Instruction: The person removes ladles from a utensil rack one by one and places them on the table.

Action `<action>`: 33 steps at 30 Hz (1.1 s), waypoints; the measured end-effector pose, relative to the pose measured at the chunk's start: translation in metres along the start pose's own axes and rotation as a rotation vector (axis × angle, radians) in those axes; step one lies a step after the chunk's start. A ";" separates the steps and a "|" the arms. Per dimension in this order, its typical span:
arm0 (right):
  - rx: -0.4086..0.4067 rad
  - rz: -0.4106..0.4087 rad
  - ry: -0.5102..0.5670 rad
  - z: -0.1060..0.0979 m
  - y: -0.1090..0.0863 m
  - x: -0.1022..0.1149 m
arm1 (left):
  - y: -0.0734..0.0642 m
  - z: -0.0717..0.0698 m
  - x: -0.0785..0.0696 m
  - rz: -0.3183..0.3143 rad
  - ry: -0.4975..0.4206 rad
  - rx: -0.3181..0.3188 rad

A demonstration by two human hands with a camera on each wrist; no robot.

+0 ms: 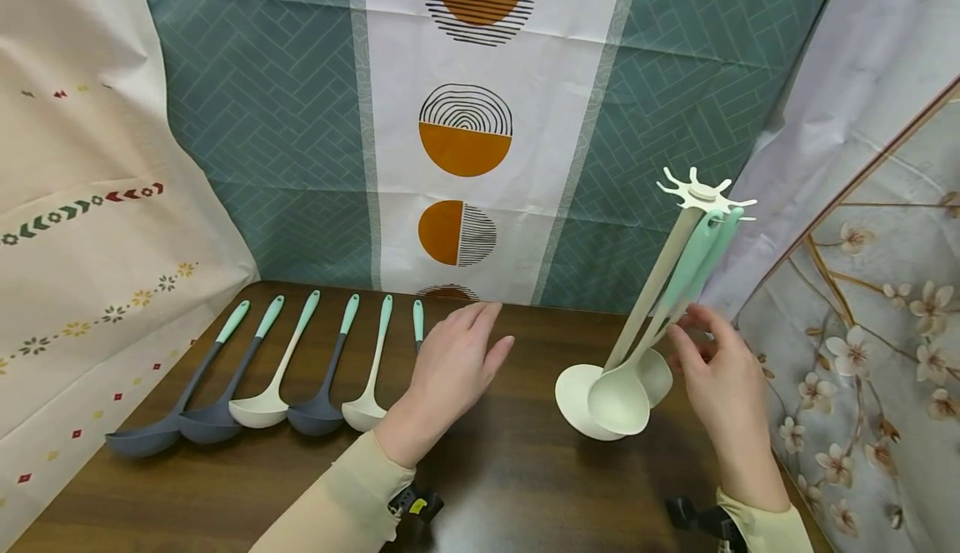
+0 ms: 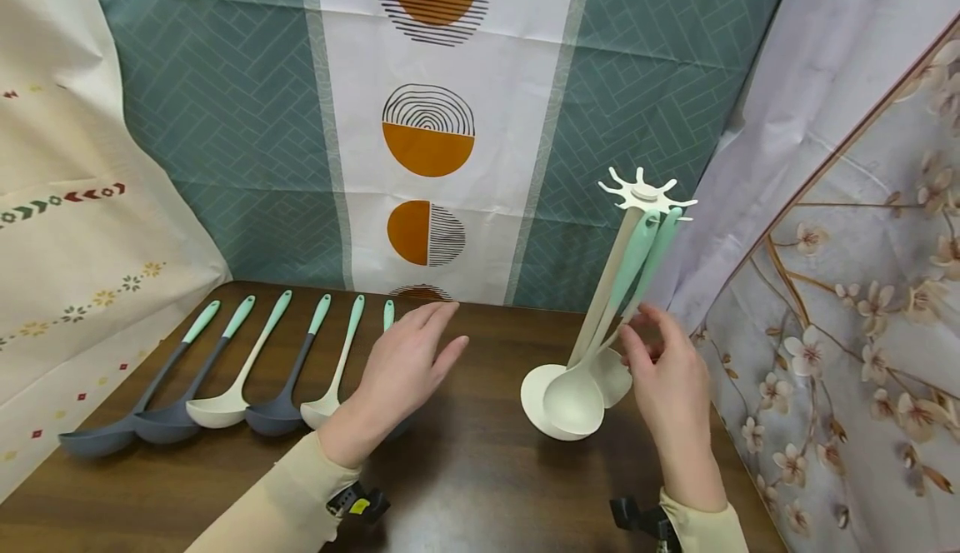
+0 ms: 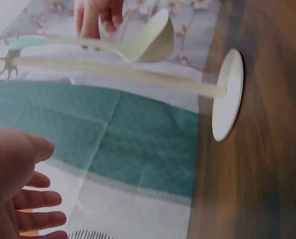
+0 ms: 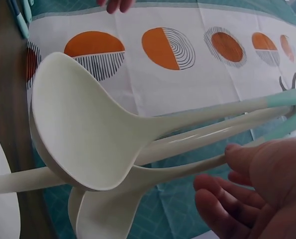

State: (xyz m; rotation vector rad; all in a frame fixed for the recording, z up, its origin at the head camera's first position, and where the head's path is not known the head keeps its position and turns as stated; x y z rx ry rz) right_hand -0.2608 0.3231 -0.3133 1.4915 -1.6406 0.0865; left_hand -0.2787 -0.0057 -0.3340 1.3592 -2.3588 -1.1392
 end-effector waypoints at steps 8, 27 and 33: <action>0.048 -0.006 0.052 0.011 0.001 -0.004 | 0.010 0.008 -0.029 0.030 -0.057 -0.008; 0.009 -0.088 0.068 0.017 -0.004 0.003 | 0.016 0.019 -0.055 0.042 -0.109 0.023; -0.003 -0.154 0.050 0.014 -0.010 0.012 | 0.016 0.020 -0.058 0.050 -0.124 0.020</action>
Point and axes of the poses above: each hand's wrist, its own y-axis towards the middle knuckle, its own z-axis out of the palm, x = y × z, the point moved 10 cm from there along y, towards the middle knuckle, and after that the axes turned 2 degrees about -x, right-handed, at the moved point
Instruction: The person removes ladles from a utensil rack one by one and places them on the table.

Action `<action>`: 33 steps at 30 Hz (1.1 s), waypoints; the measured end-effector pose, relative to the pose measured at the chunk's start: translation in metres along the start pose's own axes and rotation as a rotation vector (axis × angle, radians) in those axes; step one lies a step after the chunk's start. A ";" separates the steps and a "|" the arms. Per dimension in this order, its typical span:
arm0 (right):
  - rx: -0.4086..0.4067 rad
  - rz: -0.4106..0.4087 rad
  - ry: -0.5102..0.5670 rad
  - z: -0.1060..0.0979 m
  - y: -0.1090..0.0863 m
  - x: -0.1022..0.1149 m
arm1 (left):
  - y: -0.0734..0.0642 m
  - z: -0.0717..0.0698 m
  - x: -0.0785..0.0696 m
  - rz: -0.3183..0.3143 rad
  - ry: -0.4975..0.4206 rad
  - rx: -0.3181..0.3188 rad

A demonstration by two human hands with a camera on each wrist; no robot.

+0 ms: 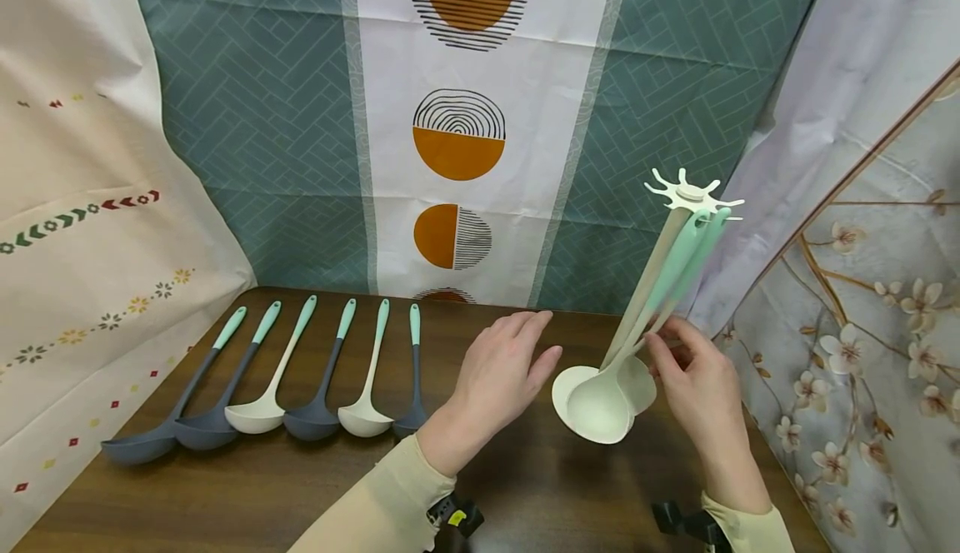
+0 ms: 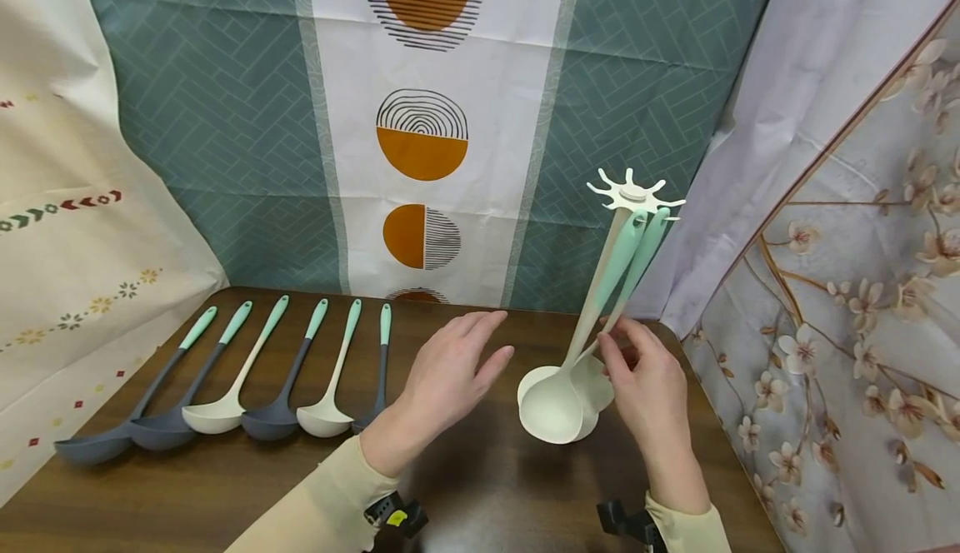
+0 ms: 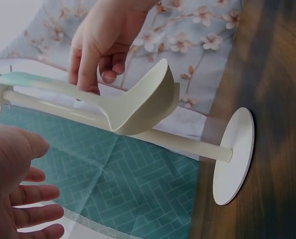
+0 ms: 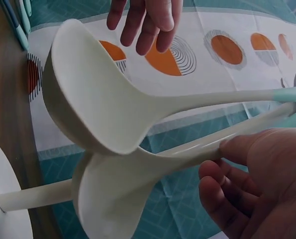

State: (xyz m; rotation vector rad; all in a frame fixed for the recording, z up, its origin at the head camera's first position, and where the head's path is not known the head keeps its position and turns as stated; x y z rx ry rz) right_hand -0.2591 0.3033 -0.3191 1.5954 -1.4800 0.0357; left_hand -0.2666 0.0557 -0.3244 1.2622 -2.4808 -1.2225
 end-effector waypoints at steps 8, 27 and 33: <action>0.007 -0.064 0.002 -0.002 -0.003 0.009 | 0.002 0.003 -0.005 -0.008 -0.028 0.016; -0.033 -0.191 -0.063 -0.009 -0.007 0.029 | 0.010 0.012 -0.024 0.017 -0.109 0.027; -0.038 -0.208 -0.066 -0.010 -0.008 0.031 | 0.014 0.017 -0.026 0.019 -0.107 0.034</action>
Point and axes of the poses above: each hand's wrist, its own y-axis towards the middle knuckle, its own z-axis out of the palm, x = y × z, the point moved 10 cm from there along y, towards the middle knuckle, and after that the axes turned 2 degrees about -x, right-handed, at the moved point
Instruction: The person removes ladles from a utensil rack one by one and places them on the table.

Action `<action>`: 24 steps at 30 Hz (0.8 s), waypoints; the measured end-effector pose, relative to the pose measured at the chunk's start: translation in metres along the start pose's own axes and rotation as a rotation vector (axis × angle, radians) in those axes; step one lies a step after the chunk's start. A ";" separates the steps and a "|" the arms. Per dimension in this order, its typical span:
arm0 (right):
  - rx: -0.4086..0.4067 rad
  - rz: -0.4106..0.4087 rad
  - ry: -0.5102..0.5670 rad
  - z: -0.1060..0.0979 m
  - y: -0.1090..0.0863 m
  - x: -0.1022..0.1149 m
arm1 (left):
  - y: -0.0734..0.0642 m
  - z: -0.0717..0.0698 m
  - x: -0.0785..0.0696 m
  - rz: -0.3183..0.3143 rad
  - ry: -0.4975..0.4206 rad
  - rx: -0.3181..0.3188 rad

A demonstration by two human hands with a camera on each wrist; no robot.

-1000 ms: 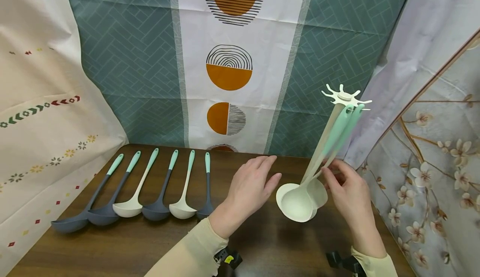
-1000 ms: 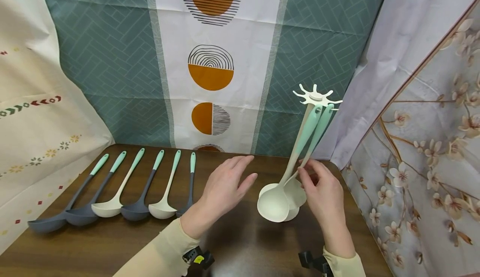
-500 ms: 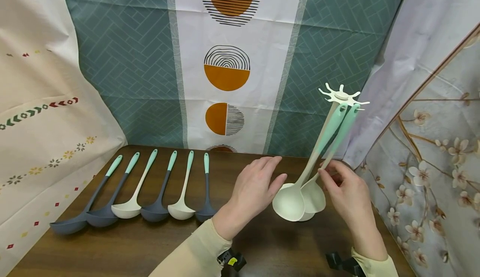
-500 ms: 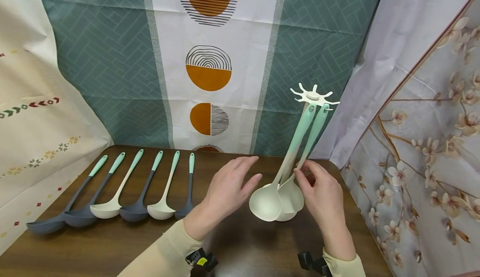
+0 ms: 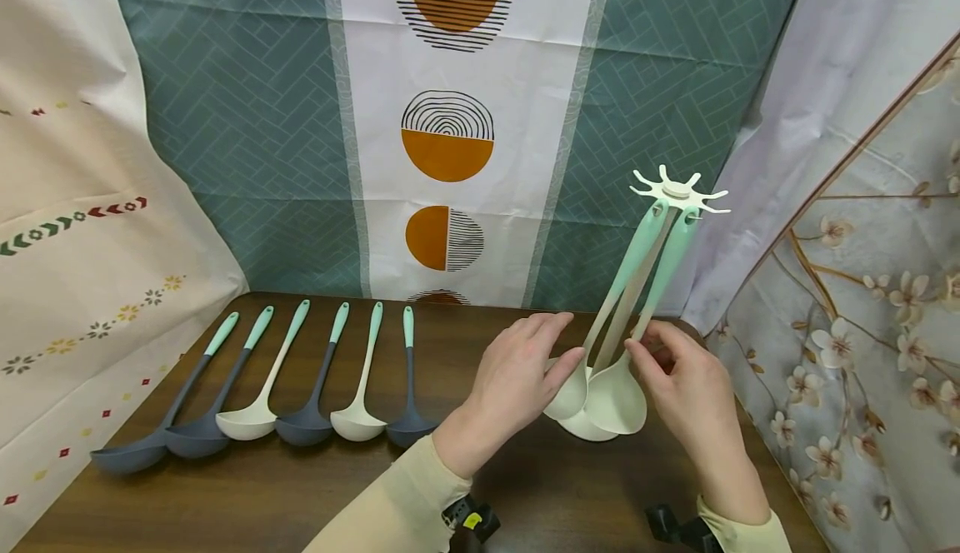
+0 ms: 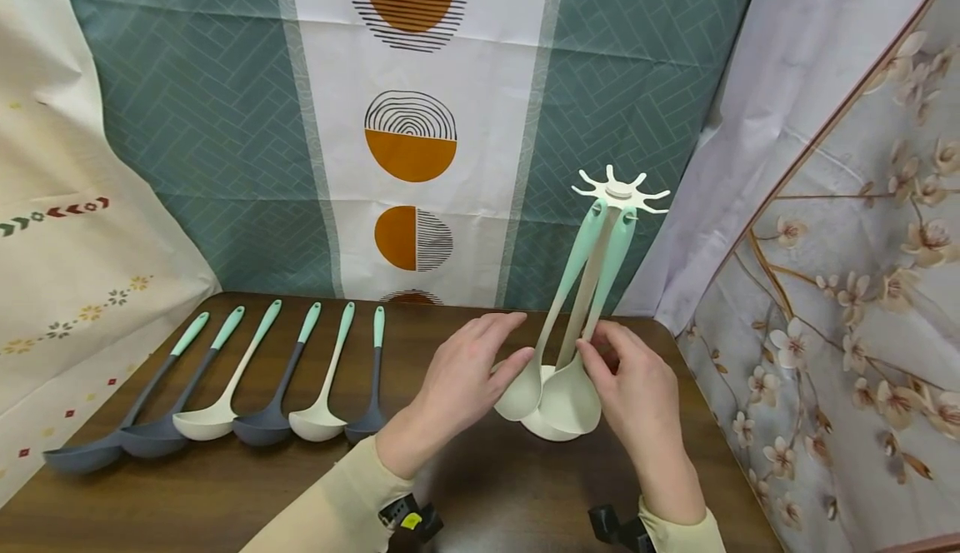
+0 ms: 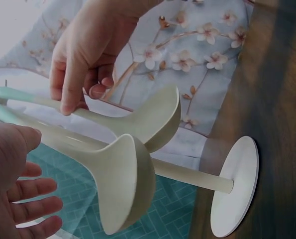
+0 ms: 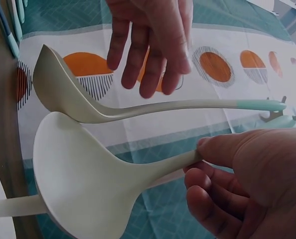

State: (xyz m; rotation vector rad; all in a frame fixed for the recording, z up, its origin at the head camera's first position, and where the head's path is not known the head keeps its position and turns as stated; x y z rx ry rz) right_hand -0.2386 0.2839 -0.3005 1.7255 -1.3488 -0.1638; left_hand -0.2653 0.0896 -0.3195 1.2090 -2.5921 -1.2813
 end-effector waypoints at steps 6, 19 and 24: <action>-0.001 -0.032 -0.002 -0.001 -0.001 0.006 | 0.005 0.008 0.002 -0.034 -0.029 0.019; -0.008 -0.040 -0.012 -0.001 -0.002 0.012 | 0.014 0.011 -0.007 0.002 -0.047 -0.040; -0.002 -0.036 -0.010 0.000 -0.002 0.012 | 0.016 0.011 -0.008 0.006 -0.051 -0.062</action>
Point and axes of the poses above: each hand's wrist, its own y-axis towards the middle knuckle, its own z-axis out of the palm, x = y × z, the point moved 10 cm from there along y, towards the middle knuckle, and after that the axes turned 2 degrees about -x, right-handed, at the moved point
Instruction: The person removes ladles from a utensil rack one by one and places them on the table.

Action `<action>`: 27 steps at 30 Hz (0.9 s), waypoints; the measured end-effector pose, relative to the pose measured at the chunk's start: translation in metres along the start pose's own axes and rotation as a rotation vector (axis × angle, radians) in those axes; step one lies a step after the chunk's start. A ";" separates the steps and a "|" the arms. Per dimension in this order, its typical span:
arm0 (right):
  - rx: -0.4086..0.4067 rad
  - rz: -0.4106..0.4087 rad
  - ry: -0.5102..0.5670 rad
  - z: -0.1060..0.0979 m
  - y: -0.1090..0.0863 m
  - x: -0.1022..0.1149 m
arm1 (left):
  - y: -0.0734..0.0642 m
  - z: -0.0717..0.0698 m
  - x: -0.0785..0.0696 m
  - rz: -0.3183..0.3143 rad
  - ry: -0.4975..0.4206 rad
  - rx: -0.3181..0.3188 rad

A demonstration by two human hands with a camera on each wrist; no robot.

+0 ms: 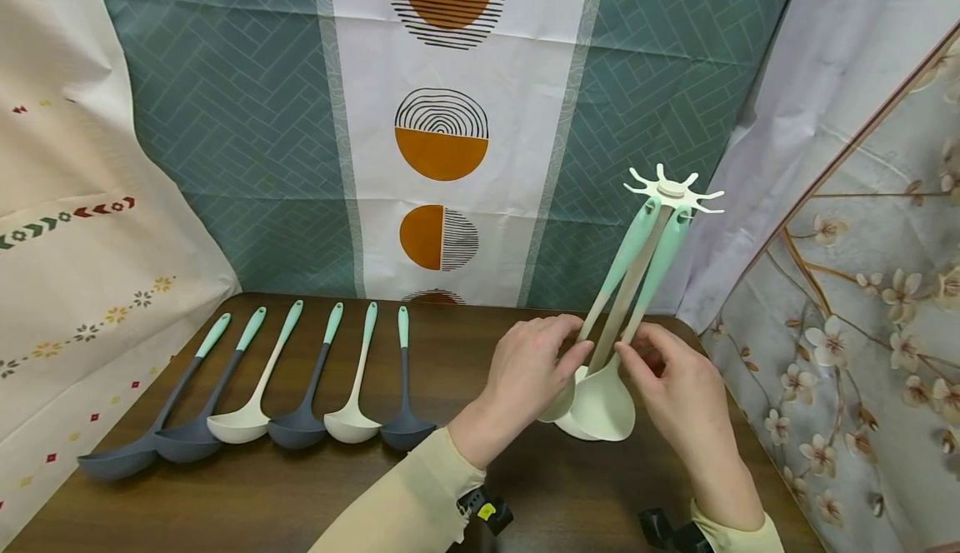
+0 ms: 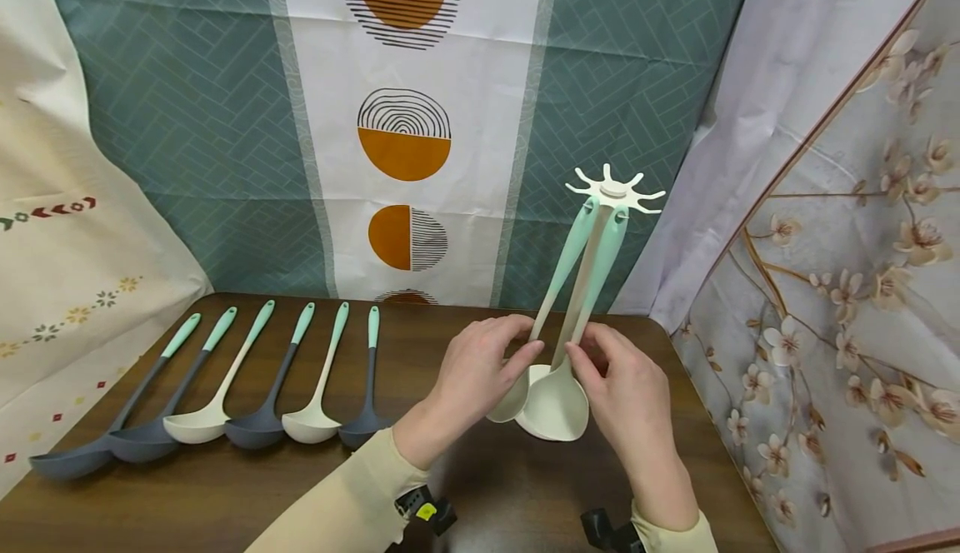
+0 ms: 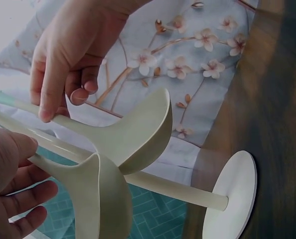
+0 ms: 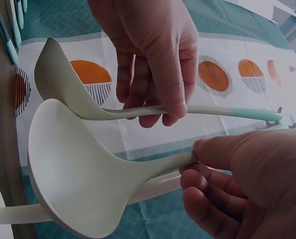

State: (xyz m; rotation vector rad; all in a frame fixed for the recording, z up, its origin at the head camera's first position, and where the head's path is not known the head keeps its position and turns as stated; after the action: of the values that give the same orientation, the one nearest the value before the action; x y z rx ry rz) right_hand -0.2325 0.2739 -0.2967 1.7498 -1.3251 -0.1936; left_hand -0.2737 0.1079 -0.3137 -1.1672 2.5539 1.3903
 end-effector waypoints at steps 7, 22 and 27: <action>0.017 0.012 0.029 0.002 -0.001 0.000 | -0.001 -0.003 0.000 0.010 -0.003 -0.027; 0.009 0.037 0.000 0.002 -0.001 -0.003 | -0.003 -0.014 -0.004 0.036 0.003 -0.052; 0.019 0.054 0.004 0.003 -0.001 -0.004 | -0.003 -0.015 -0.005 0.037 0.000 -0.054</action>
State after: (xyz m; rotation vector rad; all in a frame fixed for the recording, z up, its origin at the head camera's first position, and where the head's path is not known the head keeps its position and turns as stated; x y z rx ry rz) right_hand -0.2354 0.2762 -0.3003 1.7271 -1.3733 -0.1475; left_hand -0.2632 0.0985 -0.3053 -1.1329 2.5659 1.4757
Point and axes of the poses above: each hand's wrist, its own y-axis towards the middle knuckle, its own z-axis out of the palm, x = y × z, the point moved 10 cm from there along y, towards the middle knuckle, and after that the axes turned 2 degrees about -x, right-handed, at the moved point
